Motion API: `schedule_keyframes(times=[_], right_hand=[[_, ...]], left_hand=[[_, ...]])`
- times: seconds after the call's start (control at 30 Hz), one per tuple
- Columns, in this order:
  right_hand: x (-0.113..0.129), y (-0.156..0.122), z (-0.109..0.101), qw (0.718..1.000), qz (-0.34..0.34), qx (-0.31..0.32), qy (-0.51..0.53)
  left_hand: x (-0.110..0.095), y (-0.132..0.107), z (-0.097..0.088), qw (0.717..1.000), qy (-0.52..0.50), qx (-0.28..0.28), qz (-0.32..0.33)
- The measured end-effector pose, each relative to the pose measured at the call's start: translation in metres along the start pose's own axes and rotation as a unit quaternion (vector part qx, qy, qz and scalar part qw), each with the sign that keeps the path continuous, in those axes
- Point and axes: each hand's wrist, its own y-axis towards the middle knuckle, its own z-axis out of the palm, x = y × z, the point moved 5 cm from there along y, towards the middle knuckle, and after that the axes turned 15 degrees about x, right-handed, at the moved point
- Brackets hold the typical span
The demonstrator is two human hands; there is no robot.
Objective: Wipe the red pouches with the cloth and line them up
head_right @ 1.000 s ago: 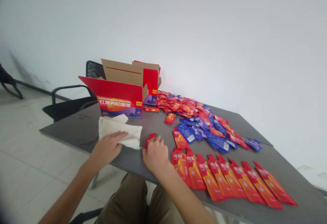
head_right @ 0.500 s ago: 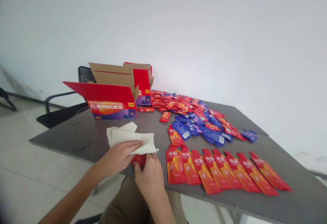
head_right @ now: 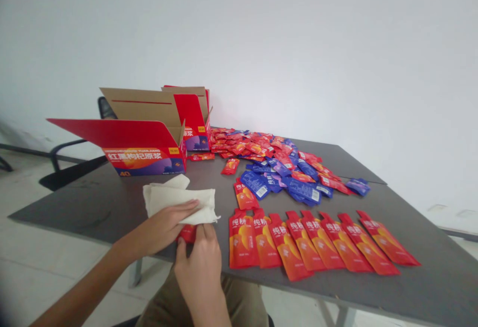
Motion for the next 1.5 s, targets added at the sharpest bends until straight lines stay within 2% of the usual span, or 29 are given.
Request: schedule_keyframes(times=[0.1, 0.17, 0.23, 0.4, 0.47, 0.6, 0.67, 0.9, 0.97, 1.07, 1.13, 1.2, 1.37, 1.43, 1.5], right_hand=[[-0.003, 0.000, 0.004, 1.000, 0.009, 0.006, -0.007], [-0.004, 0.001, 0.005, 1.000, 0.007, 0.006, -0.008], [-0.003, 0.001, 0.004, 1.000, 0.003, 0.005, 0.000], [0.000, 0.001, -0.002, 0.999, -0.013, -0.005, 0.029], [-0.001, 0.001, -0.002, 0.999, -0.011, -0.007, 0.038], [-0.004, 0.001, 0.001, 0.999, -0.005, -0.010, 0.039], [-0.004, 0.001, 0.002, 0.999, -0.007, -0.009, 0.037], [-0.004, 0.001, 0.001, 0.999, -0.006, -0.017, 0.036], [-0.005, 0.002, 0.001, 0.999, -0.004, -0.019, 0.040], [-0.004, 0.002, 0.002, 0.999, -0.013, -0.024, 0.038], [-0.003, 0.002, 0.002, 0.999, -0.017, -0.021, 0.030], [-0.002, 0.002, 0.001, 0.999, -0.017, -0.019, 0.025], [-0.002, 0.001, -0.002, 0.999, -0.013, -0.020, 0.022], [-0.003, 0.001, -0.001, 1.000, -0.010, -0.018, 0.022], [-0.004, 0.002, 0.000, 0.999, -0.014, -0.019, 0.023]], left_hand=[[-0.006, -0.022, 0.007, 1.000, -0.014, 0.015, -0.005], [-0.007, -0.028, 0.007, 1.000, -0.013, 0.022, -0.015], [-0.006, -0.020, 0.003, 0.999, 0.000, 0.025, -0.024], [0.001, 0.018, -0.008, 0.999, 0.027, 0.017, -0.029], [0.001, 0.016, -0.004, 0.999, 0.026, 0.018, -0.017], [0.003, -0.015, 0.012, 1.000, 0.002, 0.021, -0.018], [0.004, -0.020, 0.015, 0.999, -0.001, 0.023, -0.029], [0.005, 0.024, -0.003, 0.999, 0.022, 0.026, -0.040], [0.005, 0.016, 0.001, 0.999, 0.010, 0.022, -0.033], [0.006, -0.012, 0.013, 0.999, -0.014, 0.008, -0.027], [0.007, -0.023, 0.016, 0.999, -0.020, 0.002, -0.034], [0.005, -0.016, 0.013, 0.999, -0.014, 0.010, -0.041], [0.000, 0.023, -0.006, 0.998, 0.017, 0.026, -0.048], [-0.002, 0.018, -0.003, 0.999, 0.014, 0.029, -0.040], [-0.002, 0.002, 0.006, 0.999, 0.001, 0.030, -0.036]])
